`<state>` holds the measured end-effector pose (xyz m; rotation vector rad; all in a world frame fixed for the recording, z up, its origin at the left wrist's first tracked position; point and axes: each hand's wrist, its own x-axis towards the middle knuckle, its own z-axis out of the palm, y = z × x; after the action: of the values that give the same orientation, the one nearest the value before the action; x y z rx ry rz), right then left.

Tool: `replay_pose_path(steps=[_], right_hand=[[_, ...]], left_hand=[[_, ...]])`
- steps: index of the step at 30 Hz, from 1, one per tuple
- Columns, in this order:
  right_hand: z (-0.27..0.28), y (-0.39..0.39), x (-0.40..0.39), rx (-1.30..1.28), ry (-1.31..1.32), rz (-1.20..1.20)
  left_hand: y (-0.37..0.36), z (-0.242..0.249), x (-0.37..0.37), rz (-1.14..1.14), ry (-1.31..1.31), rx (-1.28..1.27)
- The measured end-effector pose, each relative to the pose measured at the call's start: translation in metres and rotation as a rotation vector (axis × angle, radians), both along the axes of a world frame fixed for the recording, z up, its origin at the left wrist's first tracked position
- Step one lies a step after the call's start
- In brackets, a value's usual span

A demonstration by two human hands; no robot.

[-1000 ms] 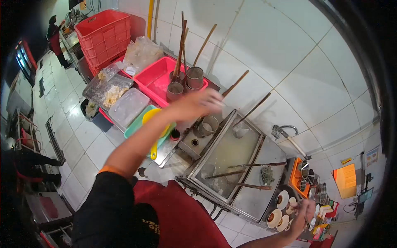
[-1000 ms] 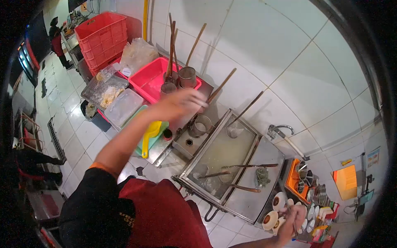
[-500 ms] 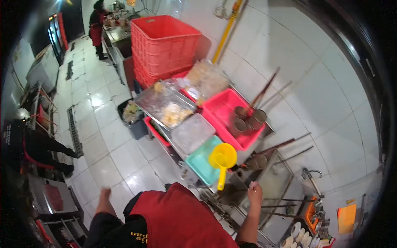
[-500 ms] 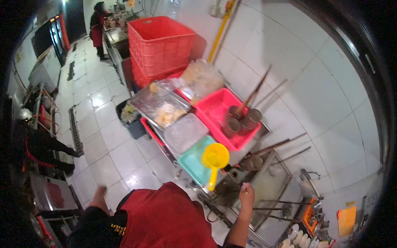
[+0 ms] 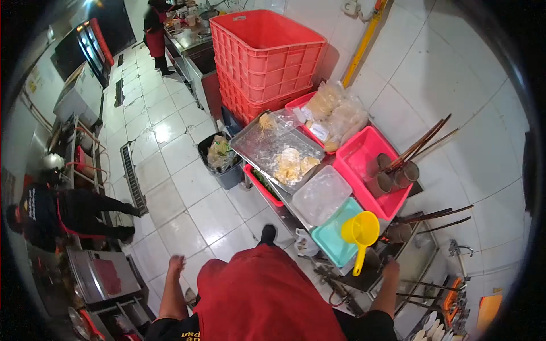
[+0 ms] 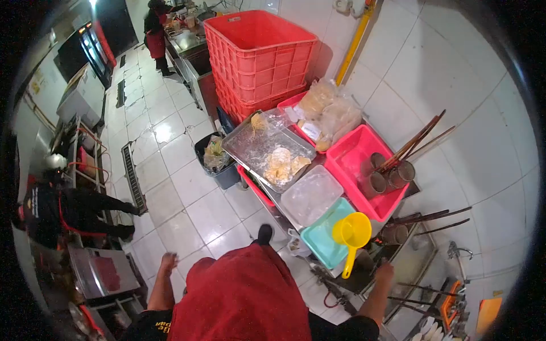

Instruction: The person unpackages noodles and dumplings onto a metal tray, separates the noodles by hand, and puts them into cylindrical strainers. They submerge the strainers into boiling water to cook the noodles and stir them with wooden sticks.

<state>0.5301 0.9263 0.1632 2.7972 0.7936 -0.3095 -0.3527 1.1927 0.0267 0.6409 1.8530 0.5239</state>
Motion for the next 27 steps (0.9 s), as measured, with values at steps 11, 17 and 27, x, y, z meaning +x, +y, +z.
replay_pose_path(steps=[11,17,27], right_hand=[[0.283,0.301,-0.180,0.844,1.210,0.151],[0.123,0.493,-0.233,0.472,1.056,0.505],[0.078,0.578,-0.270,0.217,0.914,0.259]], left_hand=[[0.371,0.121,0.345,-0.693,-0.272,0.711],[0.507,0.062,0.458,-0.725,-0.072,0.838],[0.551,0.114,0.487,-1.216,0.184,0.740]])
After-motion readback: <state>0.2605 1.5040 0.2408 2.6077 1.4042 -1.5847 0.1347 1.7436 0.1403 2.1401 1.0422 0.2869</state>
